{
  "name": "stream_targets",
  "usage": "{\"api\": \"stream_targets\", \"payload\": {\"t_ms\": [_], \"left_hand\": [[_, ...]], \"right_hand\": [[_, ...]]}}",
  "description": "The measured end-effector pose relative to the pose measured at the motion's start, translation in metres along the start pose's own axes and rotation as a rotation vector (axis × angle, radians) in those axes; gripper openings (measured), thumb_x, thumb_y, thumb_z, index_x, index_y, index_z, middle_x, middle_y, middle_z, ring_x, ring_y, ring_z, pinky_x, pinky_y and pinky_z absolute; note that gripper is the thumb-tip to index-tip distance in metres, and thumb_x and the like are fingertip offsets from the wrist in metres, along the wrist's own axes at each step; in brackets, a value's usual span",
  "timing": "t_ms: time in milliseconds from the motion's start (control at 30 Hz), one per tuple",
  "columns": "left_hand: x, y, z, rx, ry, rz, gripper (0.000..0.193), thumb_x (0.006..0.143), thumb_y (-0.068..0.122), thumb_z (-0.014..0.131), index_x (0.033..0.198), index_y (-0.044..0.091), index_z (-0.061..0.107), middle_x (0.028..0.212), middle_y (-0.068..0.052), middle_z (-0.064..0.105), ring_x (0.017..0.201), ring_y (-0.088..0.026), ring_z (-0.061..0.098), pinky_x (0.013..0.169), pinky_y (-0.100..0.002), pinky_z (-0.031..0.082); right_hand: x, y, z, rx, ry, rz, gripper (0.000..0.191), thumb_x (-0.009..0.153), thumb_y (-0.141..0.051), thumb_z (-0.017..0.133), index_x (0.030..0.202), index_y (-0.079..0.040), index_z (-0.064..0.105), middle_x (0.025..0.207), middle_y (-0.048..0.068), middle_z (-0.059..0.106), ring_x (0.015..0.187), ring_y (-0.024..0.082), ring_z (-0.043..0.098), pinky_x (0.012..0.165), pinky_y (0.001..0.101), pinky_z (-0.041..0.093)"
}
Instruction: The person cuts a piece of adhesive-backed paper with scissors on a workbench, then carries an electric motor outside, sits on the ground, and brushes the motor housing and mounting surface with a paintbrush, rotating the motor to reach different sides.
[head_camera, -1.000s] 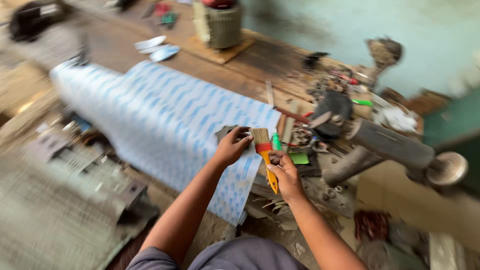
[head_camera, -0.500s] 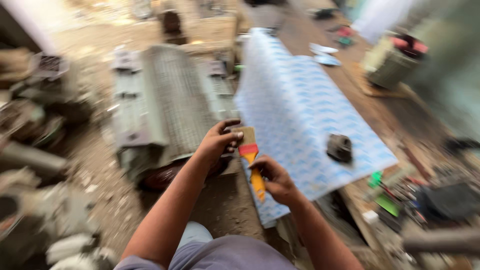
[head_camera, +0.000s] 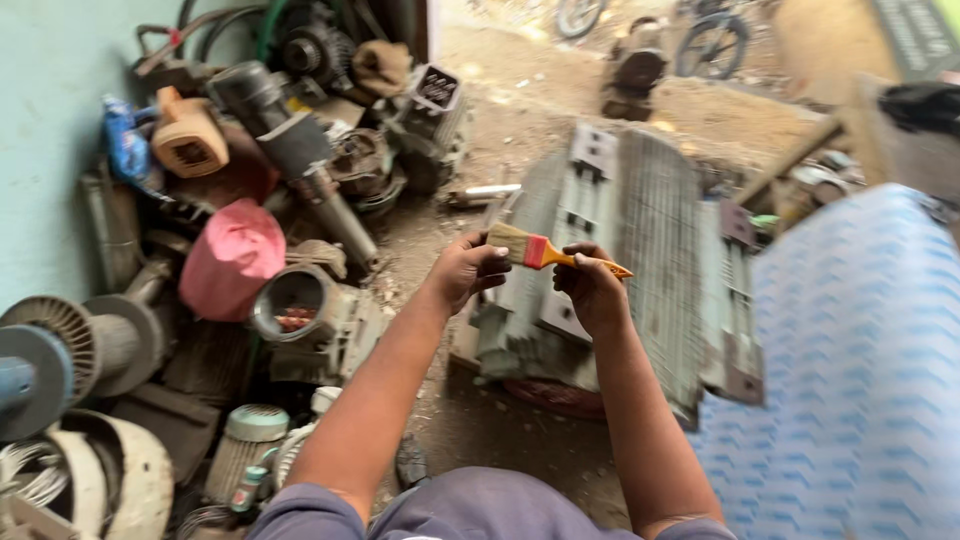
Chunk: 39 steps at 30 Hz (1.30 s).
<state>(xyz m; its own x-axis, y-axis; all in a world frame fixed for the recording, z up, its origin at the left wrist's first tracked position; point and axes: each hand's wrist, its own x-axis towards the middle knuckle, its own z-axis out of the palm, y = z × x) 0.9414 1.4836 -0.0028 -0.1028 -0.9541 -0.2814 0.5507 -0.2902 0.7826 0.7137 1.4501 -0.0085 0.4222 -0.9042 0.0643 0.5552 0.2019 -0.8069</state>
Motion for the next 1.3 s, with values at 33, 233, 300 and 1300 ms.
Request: {"api": "stream_targets", "payload": {"t_ms": [33,233,300,1300], "left_hand": [[0.008,0.015,-0.029,0.003,0.005,-0.008,0.036,0.088,0.016,0.072,0.122,0.01,0.065,0.101,-0.005,0.073,0.092,-0.019,0.072,0.079,-0.036,0.059],[0.077,0.068,-0.142,0.058,0.036,-0.107,0.026,0.085,0.011,0.075,0.11,0.011,0.066,0.102,-0.005,0.074,0.092,-0.021,0.073,0.079,-0.037,0.062],[0.114,0.079,-0.163,0.081,0.057,-0.088,0.026,0.086,0.01,0.077,0.109,0.011,0.066,0.101,-0.003,0.072,0.09,-0.018,0.071,0.077,-0.036,0.06],[0.885,0.399,-0.211,0.098,-0.442,-0.44,0.045,0.085,0.007,0.074,0.125,0.008,0.054,0.103,-0.011,0.064,0.088,-0.022,0.065,0.068,-0.038,0.054]], "right_hand": [[0.025,0.016,0.009,-0.016,-0.014,0.025,0.023,0.097,-0.014,0.062,0.117,-0.001,0.065,0.098,0.015,0.07,0.085,0.024,0.07,0.078,0.0383,0.056],[0.149,0.077,0.018,-0.07,-0.018,0.132,0.023,0.094,-0.01,0.069,0.113,0.001,0.066,0.103,0.012,0.071,0.086,0.023,0.07,0.076,0.039,0.057],[0.192,0.087,0.008,-0.088,-0.026,0.156,0.023,0.095,-0.01,0.07,0.114,0.001,0.067,0.101,0.013,0.071,0.087,0.023,0.07,0.076,0.0391,0.057],[0.877,0.03,-0.115,-0.121,0.465,-0.084,0.03,0.09,-0.013,0.072,0.119,-0.005,0.066,0.097,0.01,0.072,0.086,0.019,0.07,0.076,0.0348,0.057]]}}
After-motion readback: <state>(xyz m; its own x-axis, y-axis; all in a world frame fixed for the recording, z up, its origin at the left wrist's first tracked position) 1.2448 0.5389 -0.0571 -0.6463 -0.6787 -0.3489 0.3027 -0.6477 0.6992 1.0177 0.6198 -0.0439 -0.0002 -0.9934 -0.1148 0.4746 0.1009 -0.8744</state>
